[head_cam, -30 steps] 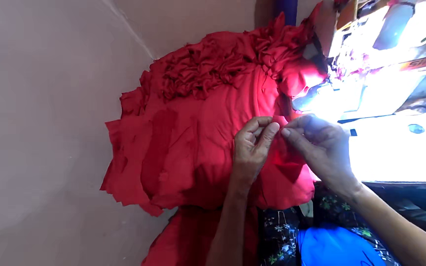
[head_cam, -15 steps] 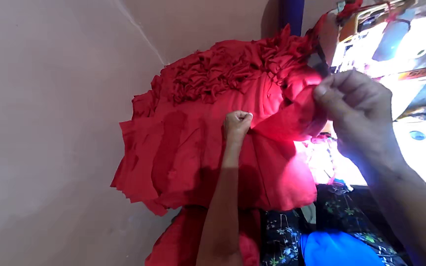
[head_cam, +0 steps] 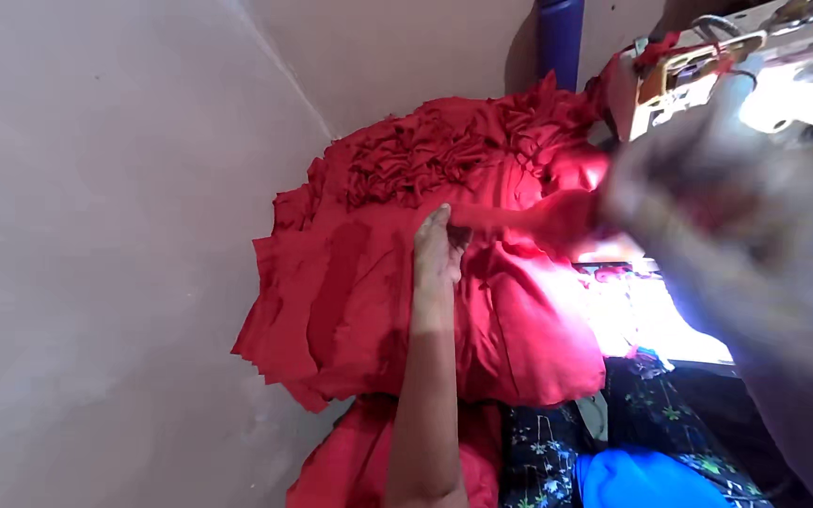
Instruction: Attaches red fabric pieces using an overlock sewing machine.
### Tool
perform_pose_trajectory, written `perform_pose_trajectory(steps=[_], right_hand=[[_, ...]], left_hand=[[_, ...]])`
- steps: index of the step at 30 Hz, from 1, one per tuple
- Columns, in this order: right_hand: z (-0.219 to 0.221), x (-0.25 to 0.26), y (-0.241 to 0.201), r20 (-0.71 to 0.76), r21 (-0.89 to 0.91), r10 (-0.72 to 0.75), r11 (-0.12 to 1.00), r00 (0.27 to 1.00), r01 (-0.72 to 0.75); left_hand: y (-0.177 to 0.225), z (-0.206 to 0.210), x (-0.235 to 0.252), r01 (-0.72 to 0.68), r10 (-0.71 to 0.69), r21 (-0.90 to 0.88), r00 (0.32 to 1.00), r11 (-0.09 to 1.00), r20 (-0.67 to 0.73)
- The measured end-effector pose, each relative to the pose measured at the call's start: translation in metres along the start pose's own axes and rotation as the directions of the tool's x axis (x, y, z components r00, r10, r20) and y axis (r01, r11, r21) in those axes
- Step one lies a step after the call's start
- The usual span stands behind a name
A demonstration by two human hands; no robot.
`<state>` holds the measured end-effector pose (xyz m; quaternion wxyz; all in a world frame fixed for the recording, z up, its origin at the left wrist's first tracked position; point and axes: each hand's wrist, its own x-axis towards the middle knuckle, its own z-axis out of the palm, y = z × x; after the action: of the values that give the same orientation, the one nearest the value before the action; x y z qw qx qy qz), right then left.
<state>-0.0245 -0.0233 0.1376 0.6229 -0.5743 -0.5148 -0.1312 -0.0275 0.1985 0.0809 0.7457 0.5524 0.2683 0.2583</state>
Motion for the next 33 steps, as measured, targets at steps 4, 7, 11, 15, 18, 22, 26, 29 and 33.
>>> perform_pose_trajectory(steps=[4, 7, 11, 15, 18, 22, 26, 29, 33], right_hand=[[0.014, -0.105, 0.015, 0.308, 0.124, 0.153, 0.972, 0.939, -0.199], [0.027, -0.139, 0.028, 0.278, 0.219, 0.173, 0.946, 0.945, -0.237], [0.041, -0.13, 0.032, 0.058, 0.178, 0.284, 0.94, 0.957, -0.29], [0.049, -0.122, 0.031, -0.107, 0.168, 0.388, 0.915, 0.915, -0.368], [0.052, -0.123, 0.03, -0.144, 0.184, 0.432, 0.896, 0.89, -0.405], [0.053, -0.124, 0.031, -0.167, 0.195, 0.462, 0.881, 0.871, -0.431], [0.054, -0.126, 0.032, -0.144, 0.217, 0.452, 0.882, 0.88, -0.418], [0.054, -0.126, 0.029, -0.109, 0.25, 0.463, 0.869, 0.88, -0.427], [0.043, -0.123, 0.019, 0.065, 0.21, 0.506, 0.836, 0.86, -0.508]], left_hand=[[-0.018, -0.03, -0.045, -0.063, 0.076, 0.204, 0.996, 0.977, -0.055], [-0.04, -0.036, -0.08, -0.284, 0.271, 0.292, 0.959, 0.913, 0.085], [-0.063, -0.028, -0.125, -0.416, 0.363, 0.082, 0.86, 0.906, 0.358], [-0.068, -0.027, -0.141, -0.369, 0.356, -0.037, 0.859, 0.929, 0.368], [-0.067, -0.028, -0.144, -0.387, 0.362, -0.003, 0.858, 0.922, 0.366], [-0.066, -0.03, -0.146, -0.42, 0.369, 0.046, 0.841, 0.906, 0.396], [-0.065, -0.035, -0.152, -0.391, 0.358, -0.013, 0.828, 0.92, 0.432], [-0.064, -0.037, -0.156, -0.364, 0.341, -0.035, 0.83, 0.931, 0.441], [-0.051, -0.043, -0.156, -0.5, 0.39, 0.129, 0.79, 0.857, 0.472]])
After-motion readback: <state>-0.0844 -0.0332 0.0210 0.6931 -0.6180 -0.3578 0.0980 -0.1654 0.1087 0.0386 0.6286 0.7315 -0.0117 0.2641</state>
